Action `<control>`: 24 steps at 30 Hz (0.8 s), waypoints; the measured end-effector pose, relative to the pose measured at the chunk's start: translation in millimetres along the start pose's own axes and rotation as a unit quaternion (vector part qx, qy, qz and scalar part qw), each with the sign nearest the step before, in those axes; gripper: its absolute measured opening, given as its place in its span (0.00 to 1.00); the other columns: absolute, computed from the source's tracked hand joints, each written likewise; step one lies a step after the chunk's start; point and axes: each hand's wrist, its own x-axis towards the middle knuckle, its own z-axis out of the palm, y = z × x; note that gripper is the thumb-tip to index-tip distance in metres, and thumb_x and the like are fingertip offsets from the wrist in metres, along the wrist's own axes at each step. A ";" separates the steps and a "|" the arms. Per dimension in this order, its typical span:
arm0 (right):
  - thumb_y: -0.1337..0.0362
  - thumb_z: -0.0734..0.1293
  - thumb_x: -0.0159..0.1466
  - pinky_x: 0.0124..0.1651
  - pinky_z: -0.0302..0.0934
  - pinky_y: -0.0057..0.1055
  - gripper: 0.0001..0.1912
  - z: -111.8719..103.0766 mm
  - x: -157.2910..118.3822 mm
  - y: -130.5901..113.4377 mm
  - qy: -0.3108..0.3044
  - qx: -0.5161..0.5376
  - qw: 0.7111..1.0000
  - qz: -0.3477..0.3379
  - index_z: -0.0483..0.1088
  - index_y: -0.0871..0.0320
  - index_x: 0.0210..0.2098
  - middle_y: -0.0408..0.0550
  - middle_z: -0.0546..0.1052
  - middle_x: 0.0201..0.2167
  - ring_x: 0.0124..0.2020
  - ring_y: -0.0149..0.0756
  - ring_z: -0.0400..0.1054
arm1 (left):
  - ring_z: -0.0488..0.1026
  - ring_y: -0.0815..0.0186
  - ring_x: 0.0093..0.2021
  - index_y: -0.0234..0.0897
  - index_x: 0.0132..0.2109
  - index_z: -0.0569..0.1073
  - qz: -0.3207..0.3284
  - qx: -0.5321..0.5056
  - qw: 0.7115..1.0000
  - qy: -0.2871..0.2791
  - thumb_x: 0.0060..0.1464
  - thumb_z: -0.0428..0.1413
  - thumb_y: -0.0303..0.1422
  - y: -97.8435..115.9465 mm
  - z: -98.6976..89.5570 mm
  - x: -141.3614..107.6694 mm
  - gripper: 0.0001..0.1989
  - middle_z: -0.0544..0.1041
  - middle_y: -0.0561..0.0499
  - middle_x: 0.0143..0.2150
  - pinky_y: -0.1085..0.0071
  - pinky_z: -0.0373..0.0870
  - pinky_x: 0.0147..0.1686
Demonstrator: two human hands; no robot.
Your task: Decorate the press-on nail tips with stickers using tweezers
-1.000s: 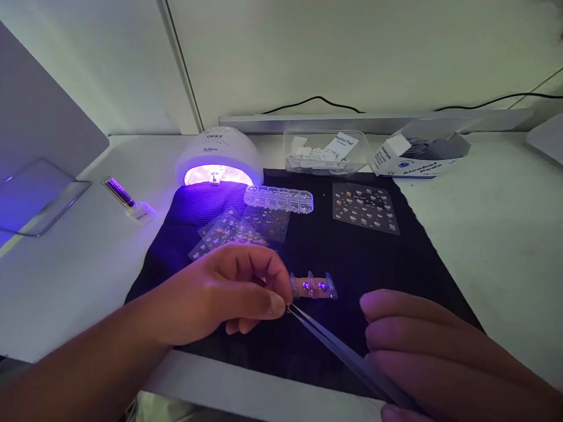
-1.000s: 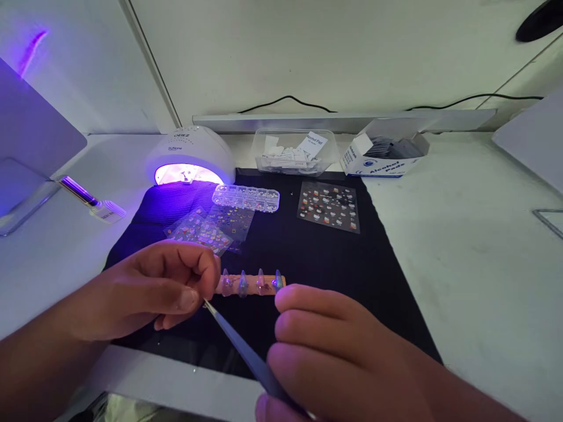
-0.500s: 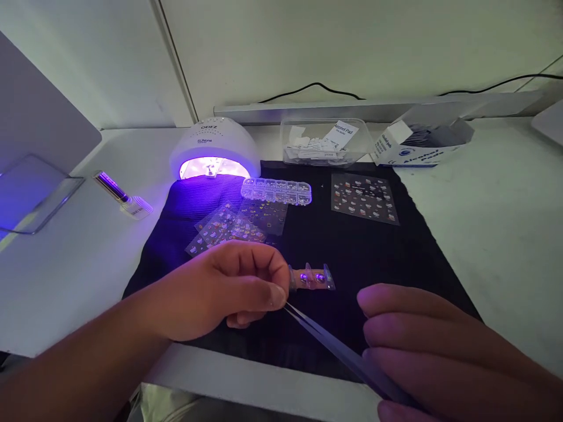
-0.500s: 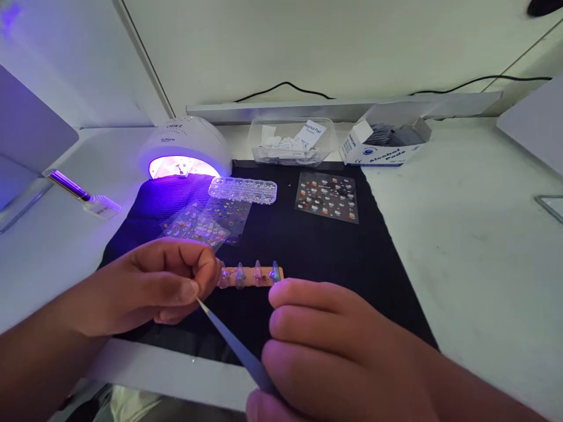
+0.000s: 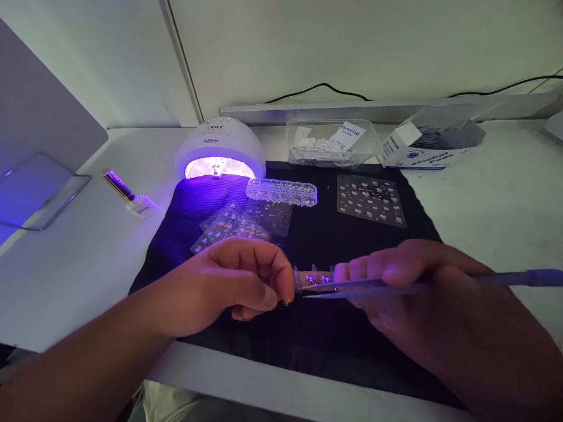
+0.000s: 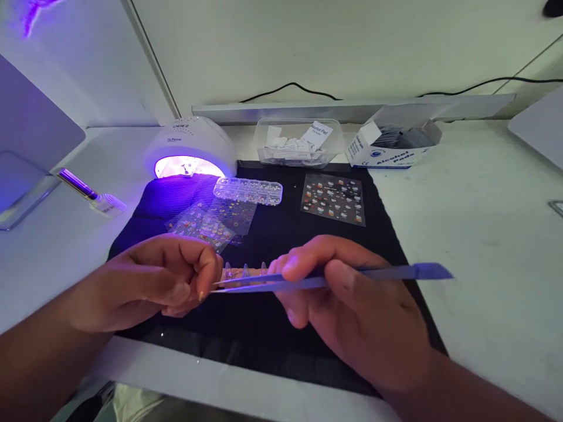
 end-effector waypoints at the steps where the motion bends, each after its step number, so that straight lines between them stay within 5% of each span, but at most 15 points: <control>1: 0.66 0.48 0.76 0.41 0.80 0.42 0.19 0.0 -2.4 1.8 -0.014 0.046 0.999 0.023 0.68 0.51 0.41 0.42 0.77 0.26 0.15 0.32 0.69 | 0.55 0.75 0.21 0.33 0.31 0.73 -0.002 0.005 1.000 -0.002 0.45 0.57 0.25 0.0 0.2 -0.5 0.03 0.64 0.58 0.20 0.74 0.48 0.22; 3: 0.63 0.49 0.76 0.39 0.80 0.42 0.18 -1.1 -6.2 1.8 -0.031 0.114 0.991 0.058 0.68 0.50 0.42 0.43 0.78 0.28 0.16 0.32 0.70 | 0.54 0.75 0.21 0.33 0.31 0.74 -0.011 0.021 1.000 -0.002 0.46 0.56 0.25 0.2 0.7 -1.3 0.03 0.64 0.59 0.21 0.73 0.48 0.22; 6: 0.68 0.61 0.72 0.33 0.79 0.34 0.09 -3.3 -6.3 -5.7 -0.024 0.100 0.991 0.086 0.69 0.50 0.37 0.41 0.80 0.33 0.18 0.30 0.71 | 0.55 0.75 0.22 0.33 0.32 0.74 -0.017 0.043 0.999 0.002 0.46 0.56 0.25 0.9 0.9 -1.2 0.03 0.64 0.58 0.21 0.73 0.48 0.22; 9: 0.74 0.70 0.64 0.30 0.79 0.30 0.11 -3.8 -3.2 -14.1 -0.019 0.067 0.992 0.101 0.68 0.50 0.34 0.40 0.80 0.32 0.20 0.30 0.74 | 0.55 0.74 0.21 0.34 0.31 0.74 -0.014 0.046 0.999 0.012 0.45 0.56 0.25 1.5 0.6 -0.1 0.04 0.64 0.59 0.21 0.73 0.48 0.22; 24: 0.72 0.70 0.64 0.31 0.78 0.33 0.11 -7.6 -0.9 -20.7 -0.034 0.007 0.996 0.078 0.68 0.49 0.35 0.38 0.76 0.21 0.20 0.35 0.75 | 0.53 0.75 0.21 0.34 0.32 0.74 -0.026 0.061 0.998 0.008 0.49 0.56 0.25 0.3 -0.1 -1.5 0.03 0.62 0.61 0.21 0.73 0.47 0.21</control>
